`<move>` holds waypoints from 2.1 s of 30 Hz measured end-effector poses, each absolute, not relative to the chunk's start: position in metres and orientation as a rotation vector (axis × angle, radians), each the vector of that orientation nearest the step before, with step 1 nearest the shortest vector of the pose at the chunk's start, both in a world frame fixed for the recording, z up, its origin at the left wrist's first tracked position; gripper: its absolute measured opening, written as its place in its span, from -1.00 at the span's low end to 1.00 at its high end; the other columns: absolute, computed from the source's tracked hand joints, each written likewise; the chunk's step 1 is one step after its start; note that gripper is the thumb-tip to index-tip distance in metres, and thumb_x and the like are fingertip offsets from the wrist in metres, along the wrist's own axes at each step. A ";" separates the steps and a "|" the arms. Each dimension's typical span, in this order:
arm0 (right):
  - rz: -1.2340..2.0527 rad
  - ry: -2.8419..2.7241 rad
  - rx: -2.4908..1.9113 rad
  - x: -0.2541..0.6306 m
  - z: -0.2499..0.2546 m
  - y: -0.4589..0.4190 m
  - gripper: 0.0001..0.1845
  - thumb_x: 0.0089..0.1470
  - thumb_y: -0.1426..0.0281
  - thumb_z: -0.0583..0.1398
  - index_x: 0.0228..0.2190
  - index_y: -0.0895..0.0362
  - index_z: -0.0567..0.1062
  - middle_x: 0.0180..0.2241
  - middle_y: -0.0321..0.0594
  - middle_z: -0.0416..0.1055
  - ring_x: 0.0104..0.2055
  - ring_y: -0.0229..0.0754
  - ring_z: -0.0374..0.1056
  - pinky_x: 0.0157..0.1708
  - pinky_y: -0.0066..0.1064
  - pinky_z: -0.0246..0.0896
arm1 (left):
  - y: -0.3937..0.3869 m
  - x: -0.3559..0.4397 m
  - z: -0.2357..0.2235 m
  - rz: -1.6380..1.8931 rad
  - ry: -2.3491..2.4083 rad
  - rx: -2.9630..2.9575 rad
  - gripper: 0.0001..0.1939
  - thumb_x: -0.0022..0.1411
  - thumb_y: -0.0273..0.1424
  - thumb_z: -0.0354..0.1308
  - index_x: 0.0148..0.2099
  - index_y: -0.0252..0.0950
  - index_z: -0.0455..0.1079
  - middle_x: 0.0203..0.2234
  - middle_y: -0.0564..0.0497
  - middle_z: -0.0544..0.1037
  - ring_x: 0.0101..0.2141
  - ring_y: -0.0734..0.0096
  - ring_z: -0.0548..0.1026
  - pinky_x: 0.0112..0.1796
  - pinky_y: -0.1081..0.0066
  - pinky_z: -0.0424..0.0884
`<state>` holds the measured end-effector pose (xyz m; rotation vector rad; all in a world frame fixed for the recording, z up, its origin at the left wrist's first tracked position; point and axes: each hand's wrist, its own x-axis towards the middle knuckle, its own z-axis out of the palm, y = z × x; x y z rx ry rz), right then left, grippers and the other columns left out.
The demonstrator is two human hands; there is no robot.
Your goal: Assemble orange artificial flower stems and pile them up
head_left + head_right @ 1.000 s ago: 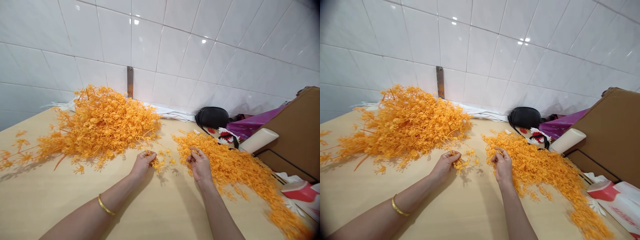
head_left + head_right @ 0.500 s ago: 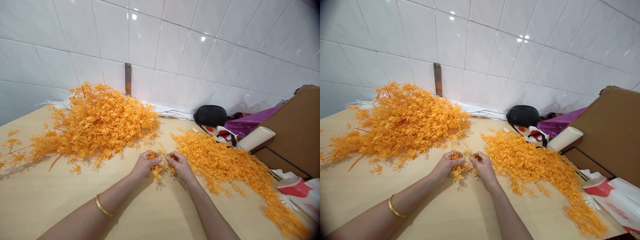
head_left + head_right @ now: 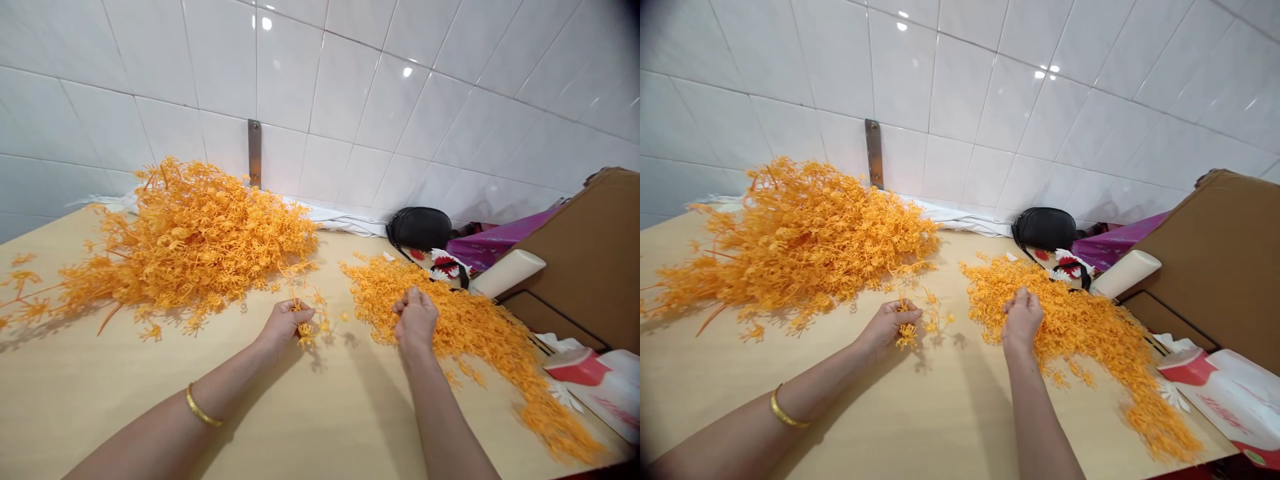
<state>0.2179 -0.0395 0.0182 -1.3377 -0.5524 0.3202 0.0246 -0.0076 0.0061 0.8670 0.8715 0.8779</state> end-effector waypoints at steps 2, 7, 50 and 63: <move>0.435 -0.482 -1.298 0.226 0.021 -0.040 -0.73 -0.18 0.21 0.14 -0.58 0.08 0.16 -0.67 -0.45 0.14 -0.70 -0.39 0.04 -0.67 -0.49 -0.02 | -0.005 0.023 0.005 0.890 0.879 0.840 -0.79 -0.21 -0.42 0.25 -0.57 -0.36 0.25 -0.79 0.10 0.31 -0.76 0.58 0.25 -0.70 0.55 0.14; 0.769 -0.746 -1.274 0.208 0.024 -0.043 -0.67 -0.21 0.28 0.18 -0.32 0.09 0.30 -0.64 -0.44 0.22 -0.68 -0.38 0.07 -0.64 -0.50 -0.01 | -0.003 0.023 0.006 0.905 0.881 0.804 -0.76 -0.24 -0.42 0.28 -0.53 -0.35 0.25 -0.79 0.12 0.31 -0.74 0.55 0.29 -0.68 0.54 0.18; 1.195 -1.151 -1.308 0.153 0.009 -0.048 -0.71 -0.18 0.20 0.22 -0.50 0.19 0.39 -0.60 -0.37 0.21 -0.61 -0.41 0.03 -0.61 -0.54 -0.11 | -0.008 0.024 0.012 0.940 0.768 0.590 -0.81 -0.17 -0.47 0.26 -0.50 -0.38 0.27 -0.68 0.06 0.41 -0.63 0.52 0.38 -0.56 0.52 0.28; 0.561 -1.622 -1.502 0.190 0.033 -0.056 -0.70 -0.07 0.37 0.10 -0.72 0.15 0.15 -0.66 -0.39 0.07 -0.55 -0.35 0.03 -0.52 -0.50 -0.10 | -0.016 0.025 0.007 0.804 0.778 0.822 -0.79 -0.16 -0.44 0.26 -0.55 -0.38 0.25 -0.74 0.12 0.31 -0.70 0.64 0.26 -0.64 0.59 0.15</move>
